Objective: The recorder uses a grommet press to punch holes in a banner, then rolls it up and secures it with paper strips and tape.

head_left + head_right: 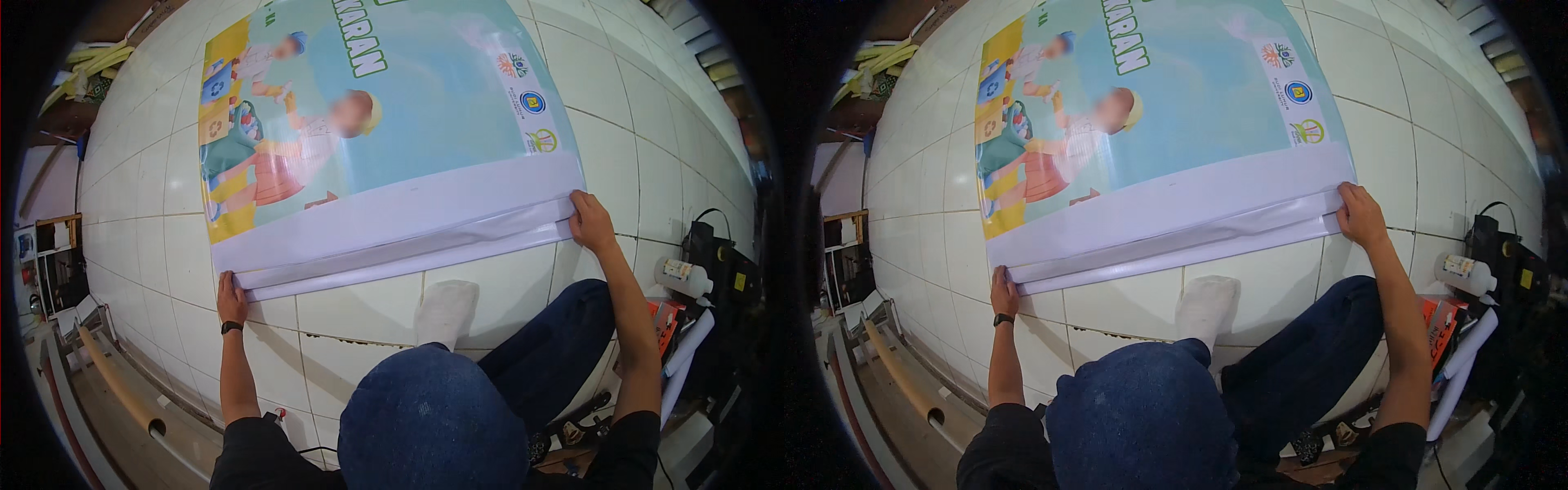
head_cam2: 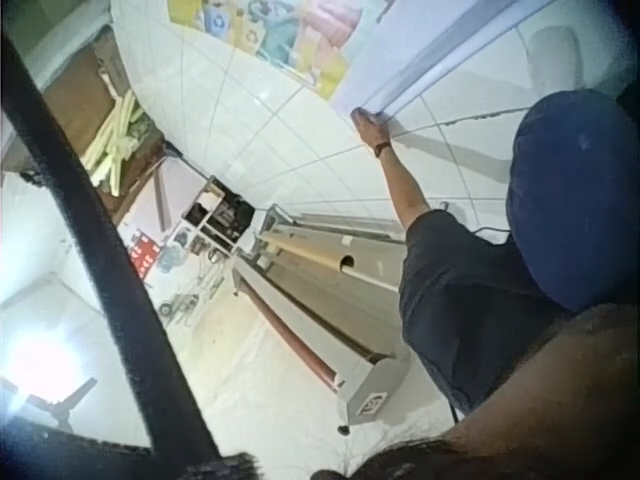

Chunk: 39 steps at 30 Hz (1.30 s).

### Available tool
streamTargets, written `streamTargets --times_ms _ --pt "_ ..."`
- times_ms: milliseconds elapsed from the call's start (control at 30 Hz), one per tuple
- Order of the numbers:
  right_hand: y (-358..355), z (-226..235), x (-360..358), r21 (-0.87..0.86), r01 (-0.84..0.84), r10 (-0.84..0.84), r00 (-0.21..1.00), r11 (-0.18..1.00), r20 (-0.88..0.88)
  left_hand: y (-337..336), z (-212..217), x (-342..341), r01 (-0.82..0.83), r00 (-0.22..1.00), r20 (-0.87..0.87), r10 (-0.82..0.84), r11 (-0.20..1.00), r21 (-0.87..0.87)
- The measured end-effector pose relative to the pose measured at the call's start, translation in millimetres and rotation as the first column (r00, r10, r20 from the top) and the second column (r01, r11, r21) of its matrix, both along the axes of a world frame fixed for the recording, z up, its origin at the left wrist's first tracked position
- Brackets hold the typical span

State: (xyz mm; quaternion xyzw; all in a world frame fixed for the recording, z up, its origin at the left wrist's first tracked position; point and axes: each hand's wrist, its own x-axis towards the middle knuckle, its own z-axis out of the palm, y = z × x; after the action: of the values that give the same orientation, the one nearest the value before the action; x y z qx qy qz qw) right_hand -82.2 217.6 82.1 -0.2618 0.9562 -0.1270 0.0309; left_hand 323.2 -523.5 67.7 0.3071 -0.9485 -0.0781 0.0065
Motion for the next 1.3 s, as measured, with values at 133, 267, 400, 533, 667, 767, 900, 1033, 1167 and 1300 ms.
streamTargets --times_ms 133,267,400,533,667,767,900,1033,1167,1300 --pt "9 1 7 0.104 -0.208 0.216 0.973 0.973 -0.078 -5 -1 14 0.117 0.991 0.069 -0.116 0.993 -0.005" --pt "7 -7 1 0.154 -0.238 0.264 0.947 0.959 -0.181 -29 -11 11 0.068 0.994 0.088 -0.068 0.998 -0.002" --pt "-16 -14 -13 0.189 -0.078 0.088 0.995 0.979 -0.046 -27 -13 -26 0.028 0.998 0.063 -0.024 0.998 -0.056" --pt "-98 -22 6 -0.044 -0.202 0.192 0.965 0.978 -0.179 88 -11 -105 0.469 0.852 -0.222 -0.474 0.880 -0.079" --pt "-206 -35 57 -0.145 -0.440 0.412 0.892 0.886 -0.188 246 -17 -190 0.619 0.741 -0.309 -0.597 0.785 -0.030" --pt "-213 -31 53 -0.148 -0.458 0.433 0.885 0.876 -0.172 265 -14 -212 0.627 0.741 -0.287 -0.607 0.778 -0.027" --pt "-127 -15 5 -0.114 -0.212 0.189 0.964 0.971 -0.188 170 -16 -172 0.586 0.772 -0.223 -0.595 0.802 -0.113" --pt "-63 -9 -22 0.073 -0.013 0.027 0.979 0.997 -0.204 39 -23 -100 0.163 0.949 -0.256 -0.181 0.982 -0.092" --pt "-60 -6 -31 0.108 -0.036 0.050 0.990 0.993 -0.132 -34 -16 -60 -0.137 0.979 -0.165 0.123 0.988 -0.075" --pt "-62 1 -34 0.123 0.115 -0.133 0.980 0.986 0.149 -37 -8 -61 -0.097 0.990 0.101 0.103 0.993 -0.060"
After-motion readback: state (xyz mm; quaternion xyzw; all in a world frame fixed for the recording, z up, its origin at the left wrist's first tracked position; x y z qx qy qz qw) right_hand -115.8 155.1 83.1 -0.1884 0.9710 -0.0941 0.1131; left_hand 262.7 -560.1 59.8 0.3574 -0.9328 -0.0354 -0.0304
